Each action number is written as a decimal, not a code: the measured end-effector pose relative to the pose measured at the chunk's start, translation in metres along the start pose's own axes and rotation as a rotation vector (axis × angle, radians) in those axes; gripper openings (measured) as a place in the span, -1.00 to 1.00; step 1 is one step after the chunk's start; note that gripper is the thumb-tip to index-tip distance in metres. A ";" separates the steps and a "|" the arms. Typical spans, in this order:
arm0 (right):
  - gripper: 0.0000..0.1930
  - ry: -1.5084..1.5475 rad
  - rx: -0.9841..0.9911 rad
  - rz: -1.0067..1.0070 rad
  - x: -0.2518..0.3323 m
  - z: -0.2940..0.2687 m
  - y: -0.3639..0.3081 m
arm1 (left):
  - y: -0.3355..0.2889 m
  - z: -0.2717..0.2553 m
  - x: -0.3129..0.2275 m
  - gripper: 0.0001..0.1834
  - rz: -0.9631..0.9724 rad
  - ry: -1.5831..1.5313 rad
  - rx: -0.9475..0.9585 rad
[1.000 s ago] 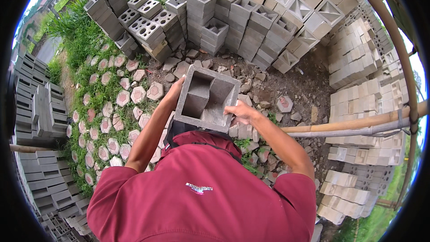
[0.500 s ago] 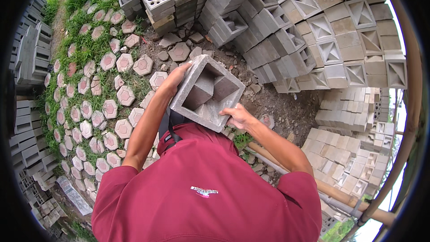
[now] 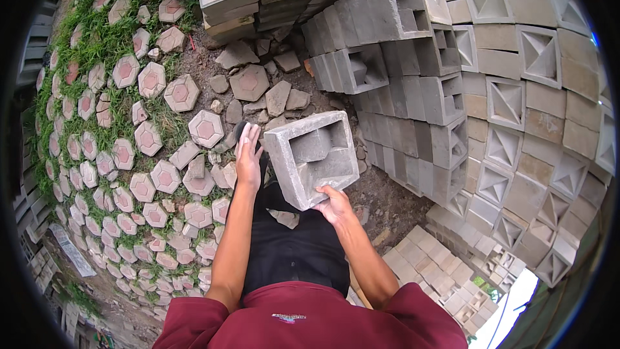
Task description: The person picks up concrete ventilation blocks one by one from the ground and places them onto existing stacks in a manufacturing yard.
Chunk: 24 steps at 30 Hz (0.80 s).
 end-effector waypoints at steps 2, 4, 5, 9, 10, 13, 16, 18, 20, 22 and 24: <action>-0.50 0.073 -0.043 -0.071 0.014 -0.003 0.038 | 0.006 0.032 0.025 -0.37 -0.097 0.053 0.004; -0.54 0.098 -0.065 -0.121 0.032 -0.008 0.070 | 0.029 0.070 0.060 -0.35 -0.038 0.151 -0.029; -0.54 0.096 -0.078 -0.137 0.043 -0.015 0.087 | 0.046 0.088 0.081 -0.34 -0.002 0.200 -0.047; -0.54 0.070 -0.110 -0.186 0.096 -0.045 0.138 | 0.090 0.132 0.143 -0.30 0.083 0.388 -0.085; -0.52 0.062 -0.116 -0.219 0.109 -0.054 0.148 | 0.101 0.143 0.156 -0.29 0.079 0.382 -0.089; -0.46 0.011 -0.113 -0.264 0.153 -0.069 0.176 | 0.140 0.170 0.193 -0.28 0.156 0.408 -0.080; -0.43 -0.018 -0.138 -0.339 0.197 -0.084 0.212 | 0.181 0.206 0.223 -0.28 0.092 0.086 -0.073; -0.45 -0.015 -0.147 -0.354 0.226 -0.096 0.234 | 0.208 0.230 0.236 -0.28 0.051 -0.090 -0.064; -0.46 -0.013 -0.143 -0.350 0.252 -0.102 0.253 | 0.231 0.254 0.243 -0.28 0.060 -0.119 -0.059; -0.49 -0.010 -0.138 -0.368 0.274 -0.105 0.269 | 0.249 0.273 0.249 -0.28 0.089 -0.098 -0.060; -0.50 -0.023 -0.106 -0.364 0.293 -0.105 0.279 | 0.264 0.286 0.252 -0.27 0.114 -0.082 -0.071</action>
Point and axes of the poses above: each hand's wrist, its own y-axis towards the middle knuckle, its own z-axis out of the palm, x = y × z, the point moved 2 cm from there along y, towards the middle knuckle
